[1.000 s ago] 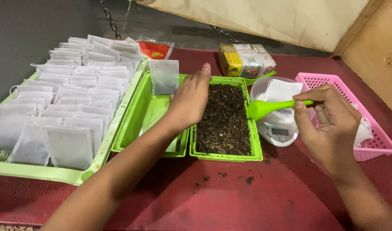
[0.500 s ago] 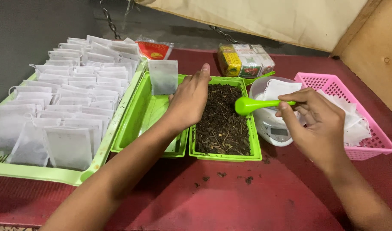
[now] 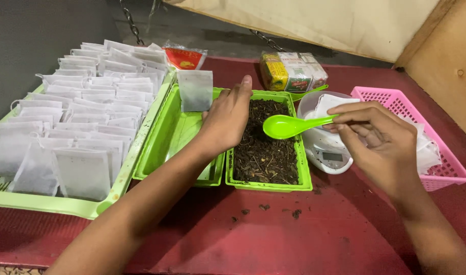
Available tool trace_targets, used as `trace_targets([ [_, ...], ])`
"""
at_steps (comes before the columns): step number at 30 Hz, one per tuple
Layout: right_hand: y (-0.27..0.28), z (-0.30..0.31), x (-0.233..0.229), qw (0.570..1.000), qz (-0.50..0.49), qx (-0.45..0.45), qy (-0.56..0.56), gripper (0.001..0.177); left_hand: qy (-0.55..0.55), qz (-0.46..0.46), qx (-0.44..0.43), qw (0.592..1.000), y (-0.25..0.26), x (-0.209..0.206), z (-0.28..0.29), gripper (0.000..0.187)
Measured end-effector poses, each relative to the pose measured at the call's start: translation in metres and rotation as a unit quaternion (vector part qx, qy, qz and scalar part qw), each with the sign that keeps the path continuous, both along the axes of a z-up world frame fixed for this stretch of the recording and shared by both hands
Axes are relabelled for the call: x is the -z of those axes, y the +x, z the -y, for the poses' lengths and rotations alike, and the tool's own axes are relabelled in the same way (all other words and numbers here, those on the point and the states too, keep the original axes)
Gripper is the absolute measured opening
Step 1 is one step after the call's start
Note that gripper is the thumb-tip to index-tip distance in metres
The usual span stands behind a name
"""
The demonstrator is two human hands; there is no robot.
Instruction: Filling tea bags with loose tea leaves using a spoon and weighing them on a scale
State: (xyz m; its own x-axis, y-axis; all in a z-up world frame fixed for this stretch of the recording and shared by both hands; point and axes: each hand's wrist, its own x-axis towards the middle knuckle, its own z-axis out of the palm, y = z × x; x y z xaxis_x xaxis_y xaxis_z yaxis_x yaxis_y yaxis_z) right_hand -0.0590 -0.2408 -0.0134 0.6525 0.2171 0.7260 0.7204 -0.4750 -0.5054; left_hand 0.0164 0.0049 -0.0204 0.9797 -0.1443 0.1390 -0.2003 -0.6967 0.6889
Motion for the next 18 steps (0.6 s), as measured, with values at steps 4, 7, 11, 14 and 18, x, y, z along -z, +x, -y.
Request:
trace_targets([
  [4,0.008,0.012,0.009,0.999,-0.034,-0.024,0.020,0.008,0.026,0.025,0.013,0.999,0.002,0.005,-0.001,0.068],
  [7,0.010,0.012,0.009,0.999,-0.022,-0.020,-0.026,0.009,-0.003,0.021,0.008,1.000,-0.005,-0.006,0.001,0.071],
  [11,0.009,0.005,0.005,0.990,0.064,0.003,-0.123,0.004,-0.070,-0.074,-0.056,0.993,-0.019,-0.023,0.005,0.081],
  [14,0.014,0.004,0.012,0.984,0.096,0.002,-0.151,0.006,-0.066,-0.072,-0.058,0.993,-0.016,-0.020,0.004,0.080],
  [18,0.025,0.007,0.024,0.972,0.120,0.019,-0.200,0.014,-0.052,-0.042,-0.047,0.997,-0.006,-0.008,0.003,0.082],
])
